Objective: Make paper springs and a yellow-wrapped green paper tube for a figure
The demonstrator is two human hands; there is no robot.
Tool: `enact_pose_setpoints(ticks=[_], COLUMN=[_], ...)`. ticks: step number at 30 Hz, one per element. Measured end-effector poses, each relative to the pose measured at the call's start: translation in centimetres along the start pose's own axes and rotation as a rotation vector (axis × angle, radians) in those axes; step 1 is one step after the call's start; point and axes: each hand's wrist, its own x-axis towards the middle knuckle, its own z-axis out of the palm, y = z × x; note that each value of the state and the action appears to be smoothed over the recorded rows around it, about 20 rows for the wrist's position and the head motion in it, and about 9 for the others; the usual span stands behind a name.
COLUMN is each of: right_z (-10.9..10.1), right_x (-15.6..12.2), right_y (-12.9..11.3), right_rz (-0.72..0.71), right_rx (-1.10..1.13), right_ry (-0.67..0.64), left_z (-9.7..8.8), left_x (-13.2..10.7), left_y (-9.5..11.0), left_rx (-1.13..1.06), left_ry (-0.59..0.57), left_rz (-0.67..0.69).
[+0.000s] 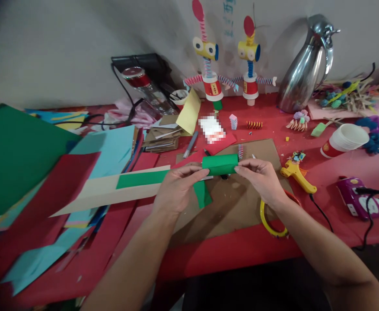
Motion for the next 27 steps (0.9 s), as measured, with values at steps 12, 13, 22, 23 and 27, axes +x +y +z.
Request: enact_pose_setpoints(ticks=[12, 13, 22, 23, 27], right_z=[-0.1, 0.0, 0.3, 0.2, 0.1], right_x=[-0.2, -0.2, -0.4, -0.4, -0.2], right_y=[0.5, 0.5, 0.4, 0.4, 0.6], right_rz=[-0.034, -0.036, 0.039, 0.042, 0.042], right_rx=[-0.138, -0.152, -0.051, -0.047, -0.072], right_ry=[-0.104, -0.095, -0.071, -0.079, -0.097], left_z=[0.3, 0.3, 0.8, 0.8, 1.1], left_x=[-0.3, -0.4, -0.9, -0.9, -0.9], left_y=[-0.2, -0.2, -0.6, -0.6, -0.2], left_rx=[0.042, 0.051, -0.07, -0.083, -0.141], left_ry=[-0.037, -0.037, -0.085, -0.077, -0.05], left_rz=[0.04, 0.031, -0.049, -0.04, -0.058])
